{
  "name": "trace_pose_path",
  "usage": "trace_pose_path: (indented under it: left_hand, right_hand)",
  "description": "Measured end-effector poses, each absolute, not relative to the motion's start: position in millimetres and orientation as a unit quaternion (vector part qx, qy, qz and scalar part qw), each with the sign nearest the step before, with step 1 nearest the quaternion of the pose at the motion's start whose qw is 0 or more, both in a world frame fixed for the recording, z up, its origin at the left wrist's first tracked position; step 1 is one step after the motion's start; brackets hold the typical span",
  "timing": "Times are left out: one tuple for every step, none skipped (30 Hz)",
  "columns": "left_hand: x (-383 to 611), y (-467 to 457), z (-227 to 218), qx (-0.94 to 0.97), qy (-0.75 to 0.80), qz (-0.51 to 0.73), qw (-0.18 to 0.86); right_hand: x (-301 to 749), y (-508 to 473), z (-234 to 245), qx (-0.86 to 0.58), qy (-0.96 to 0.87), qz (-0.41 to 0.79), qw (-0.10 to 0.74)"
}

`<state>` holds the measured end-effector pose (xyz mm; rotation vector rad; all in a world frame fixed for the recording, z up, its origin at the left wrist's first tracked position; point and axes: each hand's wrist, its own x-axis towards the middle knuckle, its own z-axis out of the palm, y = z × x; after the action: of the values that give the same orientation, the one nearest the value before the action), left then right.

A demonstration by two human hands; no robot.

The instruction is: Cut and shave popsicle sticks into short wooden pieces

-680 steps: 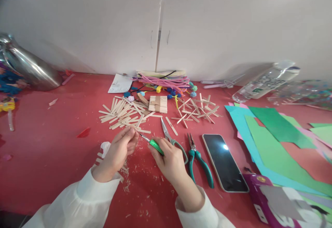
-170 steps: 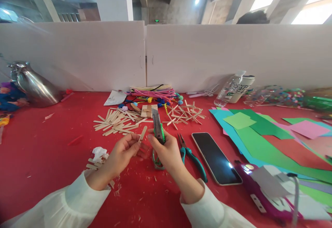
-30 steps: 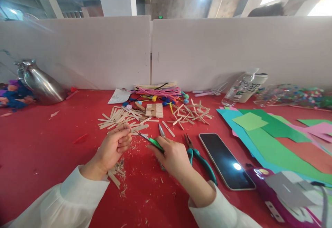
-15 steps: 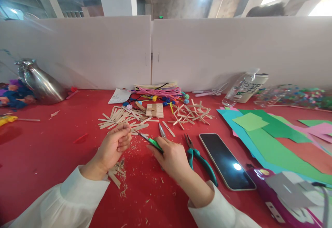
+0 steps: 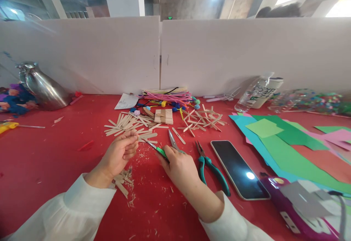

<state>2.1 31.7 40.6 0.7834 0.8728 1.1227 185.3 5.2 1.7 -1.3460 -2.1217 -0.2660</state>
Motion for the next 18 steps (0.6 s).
trace_pose_path:
  left_hand:
    - [1.8,32.0,40.7,0.345,0.388,0.497,0.696]
    - [1.4,32.3,40.7,0.340,0.384,0.490,0.705]
    - [1.1,32.6,40.5,0.337,0.378,0.484,0.714]
    - [0.8,32.8,40.3,0.334,0.373,0.479,0.721]
    - [0.7,32.8,40.1,0.334,0.367,0.477,0.726]
    - [0.9,32.7,39.8,0.334,0.361,0.480,0.727]
    - [1.4,32.4,39.6,0.335,0.354,0.486,0.725]
    - [2.2,32.0,39.3,0.337,0.349,0.492,0.723]
    - [3.1,31.5,39.1,0.339,0.344,0.498,0.720]
    - [4.0,31.1,38.7,0.341,0.342,0.500,0.719]
    - [4.8,30.6,38.4,0.344,0.341,0.498,0.719]
    - [5.6,30.2,37.9,0.346,0.341,0.494,0.721]
    - [6.1,29.8,37.5,0.347,0.342,0.487,0.725]
    - [6.3,29.5,37.0,0.347,0.343,0.479,0.729]
    - [6.4,29.2,36.6,0.348,0.345,0.473,0.733]
    - [6.3,29.1,36.2,0.348,0.347,0.468,0.735]
    - [6.0,29.1,35.9,0.350,0.348,0.466,0.735]
    - [5.8,29.2,35.5,0.353,0.349,0.467,0.732]
  right_hand:
    - [185.0,5.1,2.0,-0.507,-0.802,-0.103,0.299]
    - [184.7,5.0,2.4,-0.505,-0.804,-0.104,0.296]
    - [184.4,4.8,2.9,-0.504,-0.805,-0.104,0.294]
    - [183.9,4.6,3.2,-0.503,-0.805,-0.107,0.294]
    - [183.2,4.3,3.4,-0.504,-0.803,-0.113,0.297]
    - [182.4,4.0,3.4,-0.506,-0.799,-0.122,0.302]
    - [181.4,3.7,3.3,-0.508,-0.793,-0.133,0.310]
    - [180.5,3.6,3.2,-0.510,-0.787,-0.144,0.317]
    - [179.7,3.5,3.0,-0.510,-0.782,-0.152,0.323]
    - [179.1,3.6,2.9,-0.510,-0.780,-0.158,0.327]
    - [178.8,3.7,3.0,-0.510,-0.778,-0.161,0.329]
    - [178.8,3.9,3.0,-0.509,-0.778,-0.164,0.330]
    - [179.1,4.1,3.2,-0.509,-0.778,-0.166,0.330]
    - [179.5,4.3,3.3,-0.510,-0.777,-0.167,0.329]
    - [180.0,4.4,3.3,-0.510,-0.777,-0.167,0.329]
    - [180.6,4.5,3.2,-0.510,-0.776,-0.167,0.329]
    - [181.2,4.7,3.1,-0.511,-0.776,-0.168,0.331]
    - [181.7,4.8,3.0,-0.511,-0.775,-0.169,0.332]
